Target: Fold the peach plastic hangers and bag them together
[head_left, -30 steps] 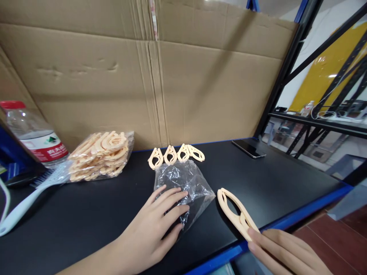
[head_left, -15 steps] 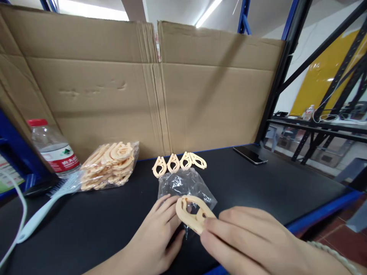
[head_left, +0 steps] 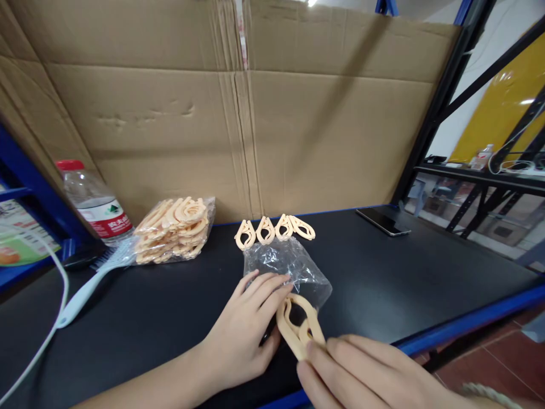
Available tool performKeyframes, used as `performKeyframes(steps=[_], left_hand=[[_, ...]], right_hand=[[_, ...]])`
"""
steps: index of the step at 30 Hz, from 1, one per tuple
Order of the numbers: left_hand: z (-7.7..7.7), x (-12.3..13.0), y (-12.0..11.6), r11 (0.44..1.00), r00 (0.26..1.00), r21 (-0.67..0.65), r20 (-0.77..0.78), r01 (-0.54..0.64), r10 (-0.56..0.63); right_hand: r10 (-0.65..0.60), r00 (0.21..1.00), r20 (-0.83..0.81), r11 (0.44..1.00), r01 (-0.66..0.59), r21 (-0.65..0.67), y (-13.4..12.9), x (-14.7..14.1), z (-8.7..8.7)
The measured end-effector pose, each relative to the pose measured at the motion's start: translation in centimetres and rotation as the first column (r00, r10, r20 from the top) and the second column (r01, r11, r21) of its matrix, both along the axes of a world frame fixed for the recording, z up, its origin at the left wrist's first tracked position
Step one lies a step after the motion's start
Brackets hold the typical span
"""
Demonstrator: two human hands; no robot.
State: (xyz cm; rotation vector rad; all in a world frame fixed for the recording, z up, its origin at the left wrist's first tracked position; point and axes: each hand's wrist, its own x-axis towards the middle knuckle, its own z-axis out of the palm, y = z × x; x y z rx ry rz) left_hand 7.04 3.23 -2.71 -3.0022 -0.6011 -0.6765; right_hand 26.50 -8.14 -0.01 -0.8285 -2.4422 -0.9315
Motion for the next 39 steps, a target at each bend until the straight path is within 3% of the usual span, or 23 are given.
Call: performKeyframes(steps=[3, 6, 11, 17, 21, 25, 29, 33, 39], left_hand=[[0.1, 0.1, -0.1, 1.000, 1.000, 0.005, 0.001, 0.020, -0.020], [0.1, 0.1, -0.1, 0.999, 1.000, 0.028, 0.004, 0.021, -0.021], [0.0, 0.0, 0.2, 0.997, 0.999, 0.060, 0.001, -0.048, 0.048], [0.3, 0.3, -0.1, 0.993, 0.993, 0.040, 0.051, -0.111, 0.109], [0.5, 0.5, -0.2, 0.995, 0.993, -0.014, 0.048, -0.104, 0.104], [0.2, 0.5, -0.1, 0.997, 0.993, -0.053, 0.092, -0.065, 0.069], [-0.1, 0.3, 0.1, 0.990, 0.979, -0.095, 0.166, -0.100, 0.115], [-0.1, 0.3, 0.1, 0.984, 0.981, -0.099, 0.112, -0.147, 0.157], [-0.1, 0.5, -0.2, 0.992, 0.990, -0.097, 0.114, -0.074, 0.085]], right_hand=[[0.043, 0.999, 0.011, 0.991, -0.044, 0.123, 1.7, -1.1, -0.1], [0.009, 0.999, 0.032, 0.992, -0.013, 0.129, 2.2, -1.8, -0.1], [0.003, 1.000, 0.019, 0.984, -0.007, 0.176, 0.3, -1.7, 1.7], [-0.152, 0.987, -0.058, 0.984, 0.157, 0.083, -2.0, 0.7, 2.8], [-0.099, 0.992, -0.075, 0.983, 0.109, 0.144, -2.7, 1.5, 3.6], [-0.083, 0.994, -0.065, 0.990, 0.090, 0.107, -1.7, -0.1, 4.6], [0.012, 1.000, -0.009, 0.995, -0.011, 0.100, -0.1, -1.9, 3.7], [0.024, 0.999, 0.022, 0.993, -0.026, 0.113, 0.6, -2.2, 2.2], [-0.055, 0.998, 0.042, 0.998, 0.053, 0.041, 2.9, -2.8, 1.7]])
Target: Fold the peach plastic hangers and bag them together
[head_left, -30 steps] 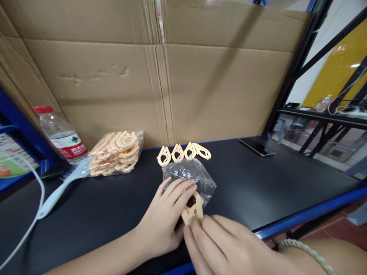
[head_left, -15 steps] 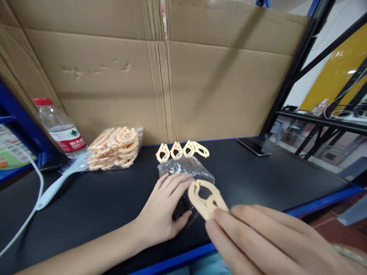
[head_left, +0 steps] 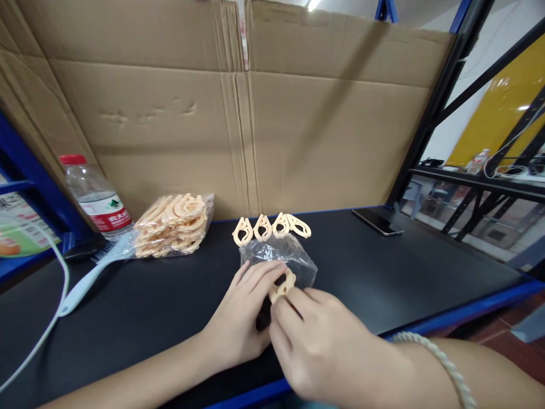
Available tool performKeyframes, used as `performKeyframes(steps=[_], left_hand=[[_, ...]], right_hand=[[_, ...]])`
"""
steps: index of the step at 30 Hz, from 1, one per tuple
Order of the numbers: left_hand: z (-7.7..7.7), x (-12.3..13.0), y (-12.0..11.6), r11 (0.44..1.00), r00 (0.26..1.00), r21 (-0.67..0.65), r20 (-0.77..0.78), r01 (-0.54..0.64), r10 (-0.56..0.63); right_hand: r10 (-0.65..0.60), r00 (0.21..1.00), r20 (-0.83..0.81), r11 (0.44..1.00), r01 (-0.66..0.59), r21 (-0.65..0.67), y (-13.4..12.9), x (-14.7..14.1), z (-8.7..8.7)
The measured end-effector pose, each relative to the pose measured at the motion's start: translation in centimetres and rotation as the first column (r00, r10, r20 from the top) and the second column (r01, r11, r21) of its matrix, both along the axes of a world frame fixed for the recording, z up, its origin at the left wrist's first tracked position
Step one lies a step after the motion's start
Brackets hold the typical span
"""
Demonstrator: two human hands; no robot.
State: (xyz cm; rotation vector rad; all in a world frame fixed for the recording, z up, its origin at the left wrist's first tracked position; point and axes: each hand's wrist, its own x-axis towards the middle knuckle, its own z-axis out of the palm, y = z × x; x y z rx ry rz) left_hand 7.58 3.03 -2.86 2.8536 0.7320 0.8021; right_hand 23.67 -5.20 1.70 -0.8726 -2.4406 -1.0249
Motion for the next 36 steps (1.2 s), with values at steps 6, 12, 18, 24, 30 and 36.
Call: performKeyframes(steps=[6, 12, 18, 24, 30, 36], left_hand=[[0.0, 0.0, -0.1, 1.000, 1.000, 0.005, -0.030, -0.005, 0.005], [0.1, 0.3, -0.4, 1.000, 0.995, 0.000, -0.102, -0.007, 0.007], [-0.1, 0.2, -0.5, 0.998, 0.993, 0.059, -0.117, -0.027, 0.034], [0.0, 0.2, -0.5, 0.999, 0.989, 0.047, -0.146, -0.026, 0.033], [0.0, 0.1, -0.5, 0.999, 0.990, 0.050, -0.139, -0.002, 0.009], [0.2, 0.1, -0.5, 1.000, 0.990, 0.031, -0.143, -0.001, 0.006]], right_hand=[[-0.310, 0.948, 0.068, 0.938, 0.317, -0.143, 3.3, -1.1, -2.4], [-0.554, 0.818, 0.155, 0.736, 0.568, -0.367, 4.7, -0.2, -2.8], [-0.472, 0.871, 0.136, 0.802, 0.488, -0.344, 5.0, 1.3, -4.0], [-0.295, 0.904, -0.309, 0.916, 0.175, -0.362, 5.3, 4.7, 0.9], [-0.338, 0.917, -0.213, 0.843, 0.194, -0.502, 17.5, 12.1, 2.5], [-0.229, 0.970, -0.083, 0.767, 0.128, -0.628, 22.6, 14.6, -2.8]])
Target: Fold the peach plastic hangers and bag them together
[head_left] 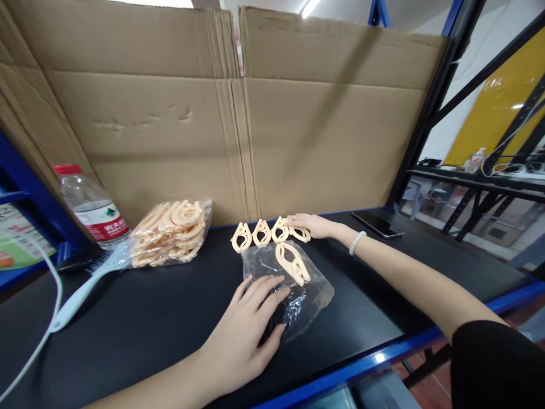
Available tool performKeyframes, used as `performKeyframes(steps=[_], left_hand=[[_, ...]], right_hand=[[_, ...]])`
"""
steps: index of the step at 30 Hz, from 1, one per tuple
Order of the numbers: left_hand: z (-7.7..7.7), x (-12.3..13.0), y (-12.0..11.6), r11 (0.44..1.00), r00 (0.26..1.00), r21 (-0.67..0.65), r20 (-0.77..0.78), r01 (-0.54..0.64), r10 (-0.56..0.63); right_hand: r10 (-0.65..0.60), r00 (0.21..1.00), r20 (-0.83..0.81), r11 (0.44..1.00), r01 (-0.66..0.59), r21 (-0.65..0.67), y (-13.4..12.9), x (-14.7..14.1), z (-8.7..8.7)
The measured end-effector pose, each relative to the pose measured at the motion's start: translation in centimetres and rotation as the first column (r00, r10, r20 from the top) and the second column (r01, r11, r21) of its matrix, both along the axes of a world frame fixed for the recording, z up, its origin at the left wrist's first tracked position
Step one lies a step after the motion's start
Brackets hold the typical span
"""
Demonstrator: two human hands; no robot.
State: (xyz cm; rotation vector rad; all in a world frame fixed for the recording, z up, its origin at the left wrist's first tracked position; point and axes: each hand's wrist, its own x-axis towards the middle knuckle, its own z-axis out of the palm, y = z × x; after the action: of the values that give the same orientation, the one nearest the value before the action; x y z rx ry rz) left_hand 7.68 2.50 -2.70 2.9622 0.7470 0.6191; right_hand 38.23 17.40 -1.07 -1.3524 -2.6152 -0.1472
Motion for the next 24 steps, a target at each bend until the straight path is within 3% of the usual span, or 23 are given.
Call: performKeyframes(steps=[5, 10, 18, 24], left_hand=[[0.0, -0.1, 0.1, 1.000, 1.000, -0.025, 0.011, 0.013, -0.012], [0.0, -0.2, 0.1, 0.999, 1.000, -0.043, -0.006, 0.012, -0.013], [0.1, -0.1, 0.0, 0.998, 1.000, -0.064, 0.009, 0.013, -0.012], [0.1, -0.1, -0.1, 0.995, 1.000, -0.103, 0.021, 0.016, -0.014]], right_hand=[[-0.065, 0.998, -0.014, 0.998, 0.064, -0.026, -0.7, 3.3, -0.6], [-0.109, 0.993, -0.042, 0.993, 0.107, -0.048, -4.3, 5.4, 0.0], [-0.190, 0.966, -0.174, 0.979, 0.199, 0.036, -13.7, 3.4, -1.1], [-0.046, 0.985, -0.168, 0.997, 0.056, 0.055, -19.3, 0.8, -1.9]])
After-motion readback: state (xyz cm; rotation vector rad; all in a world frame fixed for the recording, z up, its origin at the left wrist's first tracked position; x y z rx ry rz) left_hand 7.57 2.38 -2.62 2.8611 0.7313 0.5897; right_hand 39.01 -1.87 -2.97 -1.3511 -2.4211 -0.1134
